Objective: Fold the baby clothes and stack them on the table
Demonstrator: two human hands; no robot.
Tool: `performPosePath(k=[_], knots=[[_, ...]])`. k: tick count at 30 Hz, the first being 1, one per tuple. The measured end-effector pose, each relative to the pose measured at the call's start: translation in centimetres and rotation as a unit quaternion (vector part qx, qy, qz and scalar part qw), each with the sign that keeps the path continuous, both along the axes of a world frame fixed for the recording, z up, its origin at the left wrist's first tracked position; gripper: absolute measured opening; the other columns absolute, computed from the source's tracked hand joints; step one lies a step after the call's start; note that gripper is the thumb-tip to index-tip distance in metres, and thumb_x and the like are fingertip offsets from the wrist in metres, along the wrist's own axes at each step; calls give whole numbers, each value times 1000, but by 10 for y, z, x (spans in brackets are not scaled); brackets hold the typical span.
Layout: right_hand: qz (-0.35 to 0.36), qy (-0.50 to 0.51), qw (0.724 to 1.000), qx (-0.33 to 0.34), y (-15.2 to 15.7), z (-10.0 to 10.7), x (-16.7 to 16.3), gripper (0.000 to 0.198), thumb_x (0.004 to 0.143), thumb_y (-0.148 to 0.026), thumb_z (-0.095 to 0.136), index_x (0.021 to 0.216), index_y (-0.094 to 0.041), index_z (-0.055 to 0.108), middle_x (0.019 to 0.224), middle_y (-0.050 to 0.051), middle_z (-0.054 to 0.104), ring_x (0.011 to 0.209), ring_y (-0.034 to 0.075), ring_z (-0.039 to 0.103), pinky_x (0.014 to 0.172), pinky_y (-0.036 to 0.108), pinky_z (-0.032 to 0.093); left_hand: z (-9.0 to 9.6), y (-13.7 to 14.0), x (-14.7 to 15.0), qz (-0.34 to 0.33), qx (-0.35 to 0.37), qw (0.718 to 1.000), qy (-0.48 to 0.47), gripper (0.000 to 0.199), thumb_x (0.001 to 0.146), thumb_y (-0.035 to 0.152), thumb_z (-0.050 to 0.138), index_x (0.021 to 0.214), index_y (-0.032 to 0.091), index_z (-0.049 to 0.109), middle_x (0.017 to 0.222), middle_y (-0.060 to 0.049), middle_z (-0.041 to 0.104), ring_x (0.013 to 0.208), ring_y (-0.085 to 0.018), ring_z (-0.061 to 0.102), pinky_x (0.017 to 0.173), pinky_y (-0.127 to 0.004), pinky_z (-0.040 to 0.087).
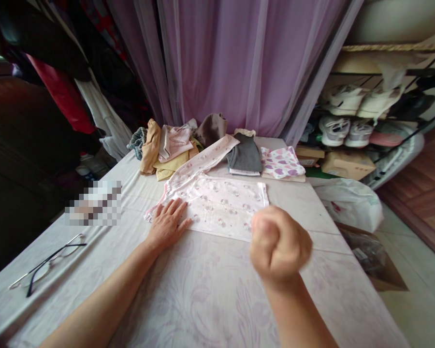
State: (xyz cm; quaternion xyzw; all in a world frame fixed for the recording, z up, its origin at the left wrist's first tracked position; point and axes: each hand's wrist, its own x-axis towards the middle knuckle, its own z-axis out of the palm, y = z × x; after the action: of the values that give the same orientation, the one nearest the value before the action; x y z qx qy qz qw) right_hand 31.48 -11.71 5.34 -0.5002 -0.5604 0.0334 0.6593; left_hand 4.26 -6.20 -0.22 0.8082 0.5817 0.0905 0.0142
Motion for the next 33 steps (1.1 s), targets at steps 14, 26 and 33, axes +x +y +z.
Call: performPosePath(k=[14, 26, 33], knots=[[287, 471, 795, -254, 40, -47, 7, 60, 96, -61, 23, 109, -23, 68, 132, 12, 63, 122, 23, 59, 107, 50, 45, 2, 1, 0, -8, 12, 1000, 7, 60, 97, 58, 36, 144, 23, 47, 152, -11, 45, 141, -32, 38, 114, -58, 29], [313, 392, 811, -302, 42, -47, -3, 92, 84, -78, 0, 124, -23, 64, 149, 13, 48, 135, 25, 48, 108, 51, 42, -2, 3, -2, -10, 17, 1000, 1, 59, 97, 57, 36, 145, 24, 47, 152, -11, 45, 141, -32, 37, 114, -57, 28], [282, 440, 806, -279, 42, -48, -4, 73, 86, -79, 26, 116, -25, 65, 127, 13, 66, 119, 27, 62, 95, 55, 51, 0, 3, -1, -7, 15, 1000, 4, 59, 96, 57, 36, 144, 24, 48, 152, -11, 45, 141, -32, 37, 114, -56, 29]])
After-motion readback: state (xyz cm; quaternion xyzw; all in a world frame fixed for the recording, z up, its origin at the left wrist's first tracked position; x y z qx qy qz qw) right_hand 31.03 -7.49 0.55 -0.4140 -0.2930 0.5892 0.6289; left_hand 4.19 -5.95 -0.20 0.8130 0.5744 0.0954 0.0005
